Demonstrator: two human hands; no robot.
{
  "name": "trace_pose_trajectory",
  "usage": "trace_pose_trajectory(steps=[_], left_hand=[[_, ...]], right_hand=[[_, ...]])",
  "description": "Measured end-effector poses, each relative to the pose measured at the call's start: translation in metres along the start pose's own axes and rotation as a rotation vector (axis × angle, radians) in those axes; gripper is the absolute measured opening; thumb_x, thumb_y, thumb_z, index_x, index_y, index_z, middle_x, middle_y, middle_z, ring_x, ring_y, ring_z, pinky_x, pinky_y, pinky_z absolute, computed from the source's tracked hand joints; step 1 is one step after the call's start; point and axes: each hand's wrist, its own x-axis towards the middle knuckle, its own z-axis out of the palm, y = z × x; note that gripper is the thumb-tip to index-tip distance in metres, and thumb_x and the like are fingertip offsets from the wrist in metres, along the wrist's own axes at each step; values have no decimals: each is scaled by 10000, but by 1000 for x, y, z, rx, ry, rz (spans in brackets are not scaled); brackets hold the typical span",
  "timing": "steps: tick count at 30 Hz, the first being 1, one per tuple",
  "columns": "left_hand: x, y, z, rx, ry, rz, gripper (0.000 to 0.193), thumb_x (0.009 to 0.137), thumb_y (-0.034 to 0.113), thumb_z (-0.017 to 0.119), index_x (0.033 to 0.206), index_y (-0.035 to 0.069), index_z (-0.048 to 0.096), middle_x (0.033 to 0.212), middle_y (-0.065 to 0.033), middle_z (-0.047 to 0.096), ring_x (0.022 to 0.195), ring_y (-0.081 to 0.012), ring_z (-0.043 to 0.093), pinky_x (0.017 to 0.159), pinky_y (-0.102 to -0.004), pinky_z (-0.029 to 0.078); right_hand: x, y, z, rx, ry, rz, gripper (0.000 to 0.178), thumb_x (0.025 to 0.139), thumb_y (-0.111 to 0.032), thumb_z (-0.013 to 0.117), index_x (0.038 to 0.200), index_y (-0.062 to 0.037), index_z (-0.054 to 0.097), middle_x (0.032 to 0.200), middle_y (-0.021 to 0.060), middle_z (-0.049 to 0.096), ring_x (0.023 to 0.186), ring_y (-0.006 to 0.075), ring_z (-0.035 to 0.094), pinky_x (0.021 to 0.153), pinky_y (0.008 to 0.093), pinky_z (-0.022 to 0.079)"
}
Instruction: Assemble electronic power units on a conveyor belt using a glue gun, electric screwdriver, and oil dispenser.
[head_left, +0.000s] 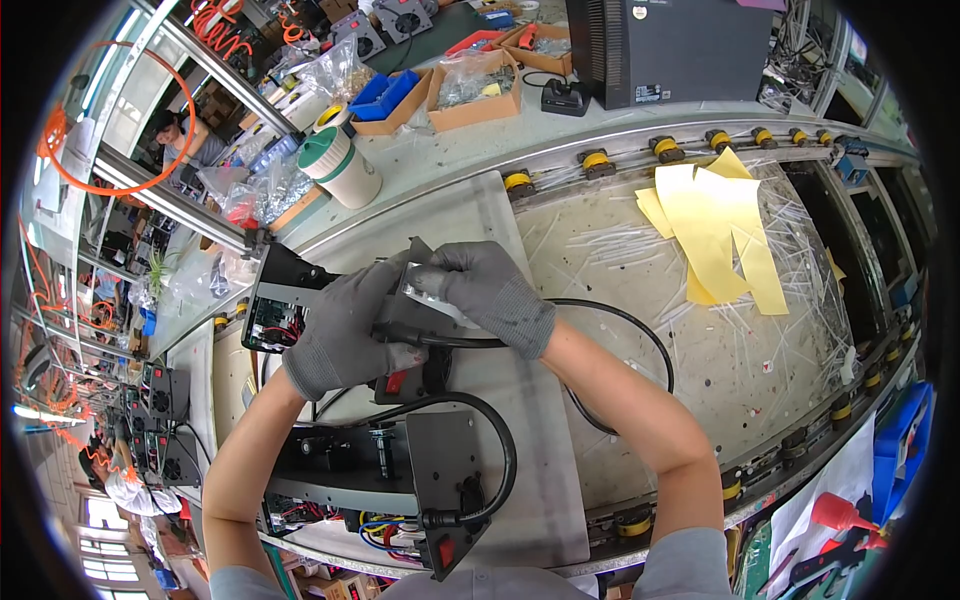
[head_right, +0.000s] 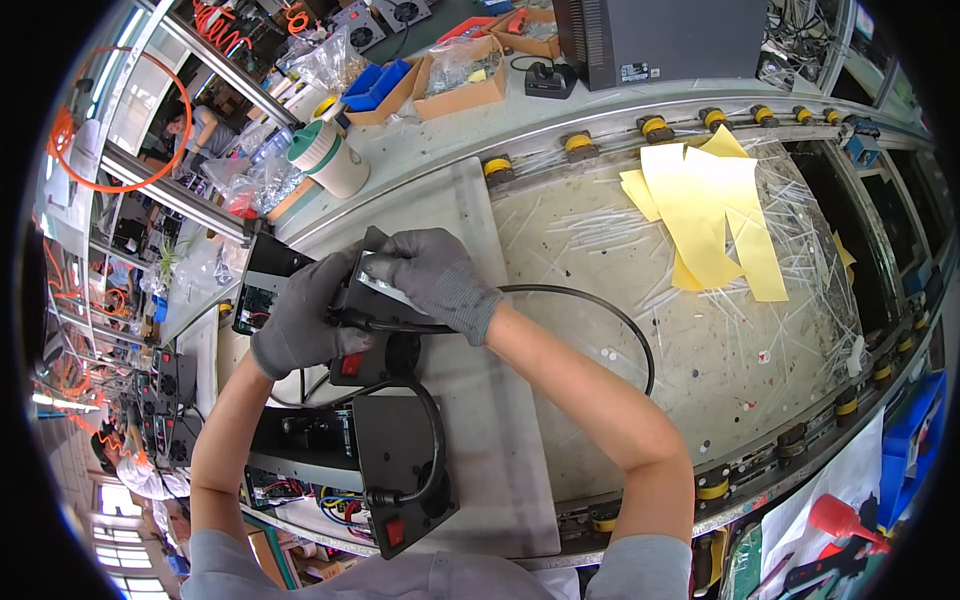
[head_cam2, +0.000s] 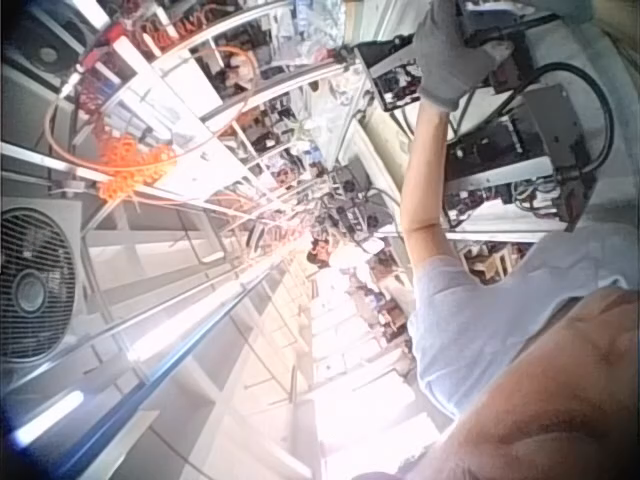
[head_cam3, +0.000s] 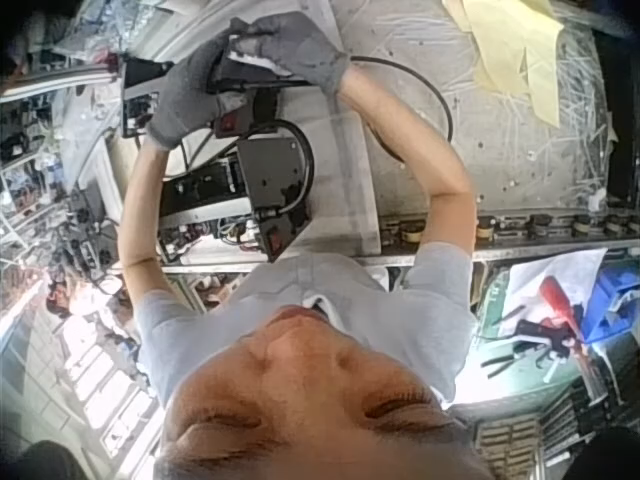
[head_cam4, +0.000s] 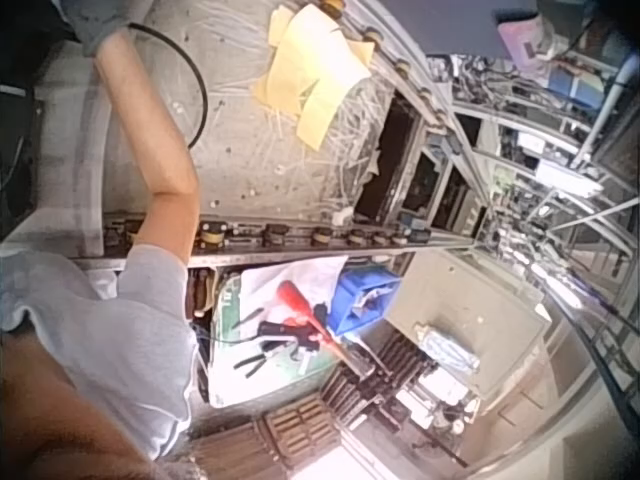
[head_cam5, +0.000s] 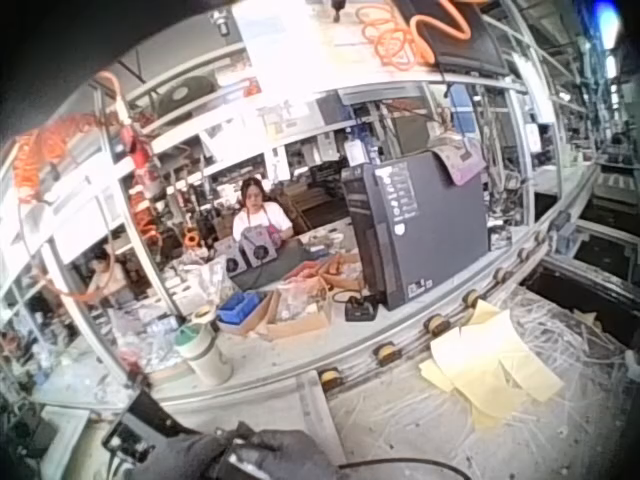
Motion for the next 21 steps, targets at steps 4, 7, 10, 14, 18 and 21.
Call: trace_pose_trajectory(steps=[4,7,10,14,18,21], left_hand=[[1,0,0,4,0,2,901,521,313,804,1287,30,424,1001,-148,588,937,-352,575,799,-405,452],[2,2,-1,-3,-18,-9,903,521,316,804,1285,25,423,1014,-157,586,950,-354,574,811,-401,452],[-6,2,-4,60,15,-3,905,525,330,802,1285,20,421,1028,-163,585,968,-354,574,836,-397,449],[-20,22,-7,50,201,-7,813,582,408,797,1212,15,468,1033,-156,597,923,-310,608,798,-375,476],[-38,91,-10,-492,181,-176,559,671,361,798,1034,20,544,790,-44,632,721,-118,607,656,-255,483],[-51,96,1,-670,169,-199,379,736,235,771,974,23,566,777,-3,625,716,-44,556,631,-219,456]], right_hand=[[0,-1,-1,-12,2,7,272,778,-281,683,851,-19,692,729,70,667,660,109,594,664,265,481],[0,-5,-1,-162,69,-28,253,799,-251,678,768,-2,653,632,3,575,598,61,506,551,237,427],[-6,-9,-14,-309,230,-214,243,797,-237,678,742,-3,638,619,1,565,582,60,496,532,231,407],[-56,-38,-29,28,375,-218,261,784,-249,690,704,-11,618,591,29,536,555,69,473,520,241,394],[-100,-47,6,-37,256,-363,295,794,-265,710,695,-14,591,591,51,512,549,86,448,513,255,392],[-119,-55,16,-40,128,-355,284,821,-256,693,737,-10,579,628,53,529,577,86,450,534,255,399]])
